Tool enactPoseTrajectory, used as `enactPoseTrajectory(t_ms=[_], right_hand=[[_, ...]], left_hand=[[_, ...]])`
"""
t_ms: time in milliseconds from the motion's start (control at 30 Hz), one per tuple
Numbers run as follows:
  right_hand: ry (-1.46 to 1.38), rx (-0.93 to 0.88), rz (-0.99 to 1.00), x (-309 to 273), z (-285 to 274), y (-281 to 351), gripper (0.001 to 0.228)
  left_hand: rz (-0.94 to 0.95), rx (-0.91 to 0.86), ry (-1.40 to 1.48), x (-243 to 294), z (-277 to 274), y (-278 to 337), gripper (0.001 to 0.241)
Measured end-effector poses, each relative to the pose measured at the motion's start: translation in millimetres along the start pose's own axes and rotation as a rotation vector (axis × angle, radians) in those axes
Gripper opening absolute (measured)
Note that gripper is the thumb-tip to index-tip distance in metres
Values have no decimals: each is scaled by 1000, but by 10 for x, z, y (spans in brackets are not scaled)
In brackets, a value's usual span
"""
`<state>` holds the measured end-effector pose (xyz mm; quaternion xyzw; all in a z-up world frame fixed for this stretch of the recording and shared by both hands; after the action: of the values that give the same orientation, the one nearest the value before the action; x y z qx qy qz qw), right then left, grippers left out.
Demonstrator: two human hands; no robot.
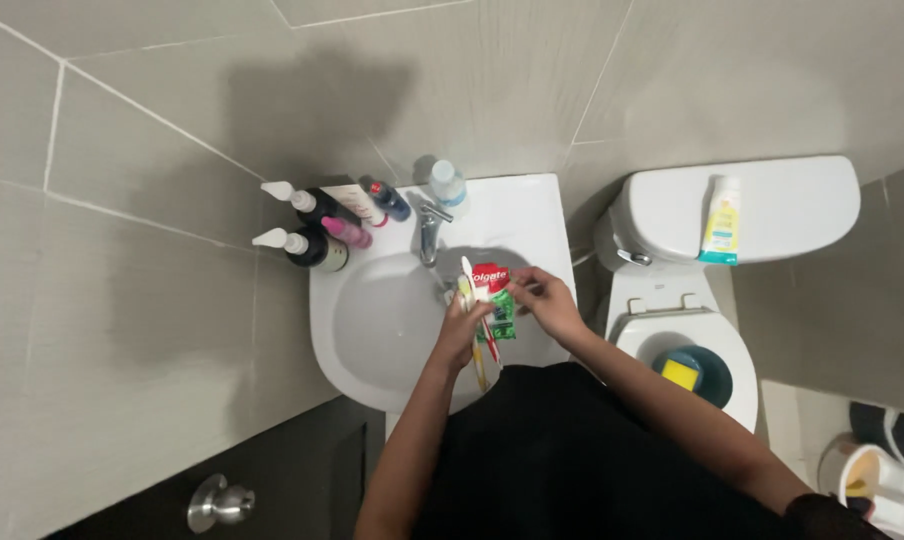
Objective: The person rinses various toiletries and bathroom items under running water in a sink. They wash a white tube, a blue bottle, a green sachet, and two toothbrushes, then place them back on the sink counter.
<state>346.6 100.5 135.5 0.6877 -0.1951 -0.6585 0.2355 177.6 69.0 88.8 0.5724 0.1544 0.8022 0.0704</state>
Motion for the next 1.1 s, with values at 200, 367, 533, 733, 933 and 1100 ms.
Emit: enactPoseTrajectory(t_ms=[200, 367, 533, 733, 933, 1100], right_hand=[[253, -13, -201, -179, 7, 99, 29], [690, -136, -56, -126, 134, -79, 90], [800, -136, 54, 276, 187, -506, 78], [591, -208, -24, 277, 229, -176, 55], [509, -168, -36, 384, 201, 38, 55], [369, -9, -140, -135, -125, 467, 31]], left_hand=[[132, 61, 99, -482, -79, -336, 58], [194, 51, -46, -393, 179, -283, 48], [182, 71, -63, -194, 345, -174, 46], [161, 152, 29, -185, 277, -8, 48], [97, 154, 108, -259, 334, 110, 51], [34, 139, 255, -115, 440, 19, 53]])
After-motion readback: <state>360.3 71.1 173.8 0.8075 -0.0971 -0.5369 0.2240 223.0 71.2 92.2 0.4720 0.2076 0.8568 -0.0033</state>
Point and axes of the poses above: each hand's wrist, its own y-axis away from the middle knuckle, its own z-axis out of the palm, x = y × z, the point moved 3 cm from there along -y, towards the middle knuckle, and after that the axes turned 13 degrees about z, right-handed, at the moved point
